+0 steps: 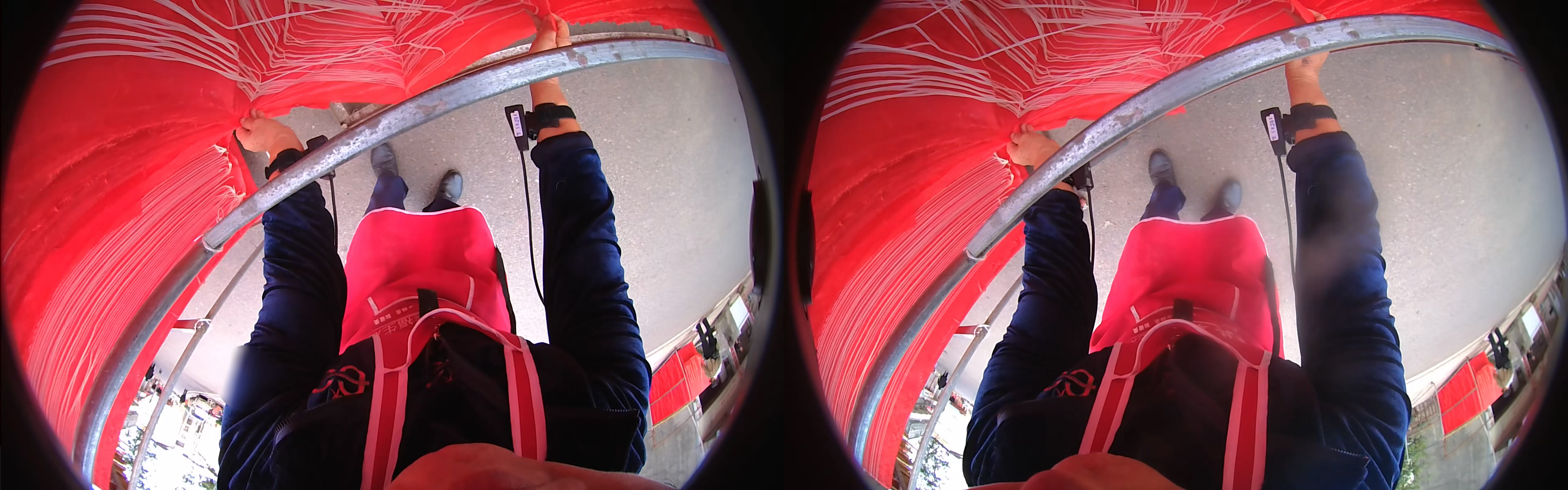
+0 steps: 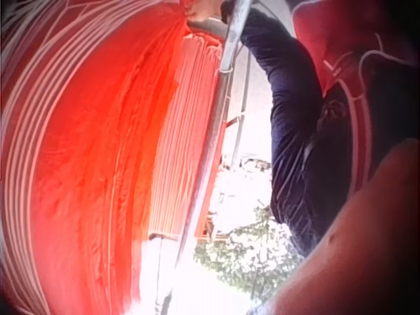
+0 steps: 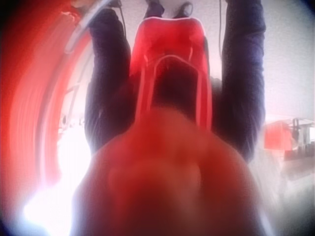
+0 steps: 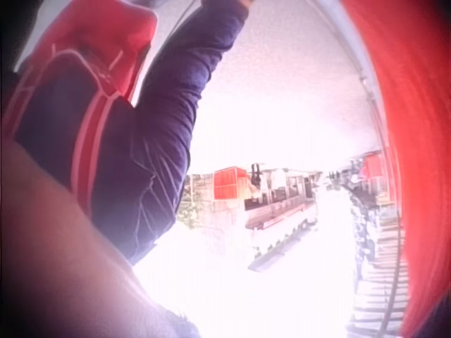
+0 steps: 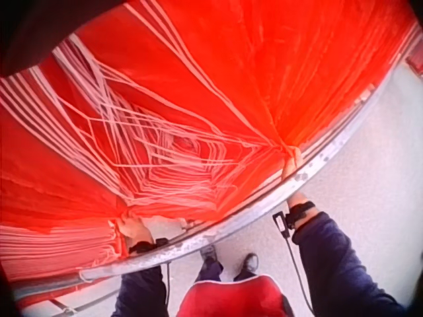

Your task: The person arranges red yarn strands on a metal frame outdoors, using both hands to spread and align the yarn along the frame's top bar. The person repeatedly lifts, separates, and smooths the yarn to ensure even distribution across the frame.

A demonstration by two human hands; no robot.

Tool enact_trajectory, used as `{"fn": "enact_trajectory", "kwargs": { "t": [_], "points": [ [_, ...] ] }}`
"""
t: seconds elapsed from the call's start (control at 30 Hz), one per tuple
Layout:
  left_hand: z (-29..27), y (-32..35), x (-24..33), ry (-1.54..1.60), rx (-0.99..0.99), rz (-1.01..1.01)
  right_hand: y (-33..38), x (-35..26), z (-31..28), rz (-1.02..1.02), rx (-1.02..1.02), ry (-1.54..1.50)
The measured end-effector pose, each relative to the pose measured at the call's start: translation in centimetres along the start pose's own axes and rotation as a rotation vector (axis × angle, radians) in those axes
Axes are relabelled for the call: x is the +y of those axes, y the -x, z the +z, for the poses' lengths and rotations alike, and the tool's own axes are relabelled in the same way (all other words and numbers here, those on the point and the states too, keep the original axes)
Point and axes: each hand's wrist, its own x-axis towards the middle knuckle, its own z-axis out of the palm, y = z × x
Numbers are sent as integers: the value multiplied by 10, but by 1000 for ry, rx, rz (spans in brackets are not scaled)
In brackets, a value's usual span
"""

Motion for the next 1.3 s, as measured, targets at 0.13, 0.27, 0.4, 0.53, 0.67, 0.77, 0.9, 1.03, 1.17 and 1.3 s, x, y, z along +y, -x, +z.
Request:
{"fn": "enact_trajectory", "kwargs": {
  "t": [0.13, 0.27, 0.4, 0.53, 0.67, 0.77, 0.9, 1.03, 1.17, 1.3],
  "points": [
    [-1, 1, 2, -5, -2, 18, 2, -9, 1, -17, 56, -51],
    [-2, -1, 1, -20, 23, 50, 9, -18, -4, -186, 37, 309],
    [-5, -3, 1, -55, -1, 59, 10, -30, -6, -185, 21, 223],
    [-11, 2, 3, -66, -23, 88, 17, -36, -4, -141, 79, 133],
    [-25, 13, 6, -85, -83, 71, 53, -18, 1, -201, 80, 422],
    [-31, 17, 6, -71, -107, 80, 69, -6, 5, -200, 16, 487],
    [-45, 13, 8, -325, -179, -15, 90, 1, 17, -74, -28, 589],
    [-50, 7, 9, -273, -217, 3, 94, -17, 24, -190, -45, 342],
    [-60, 17, 2, -382, -289, 4, 107, -22, 24, -205, -142, 936],
    [-64, 27, -13, -312, -289, 125, 111, -11, 23, -115, -128, 891]
  ]
}}
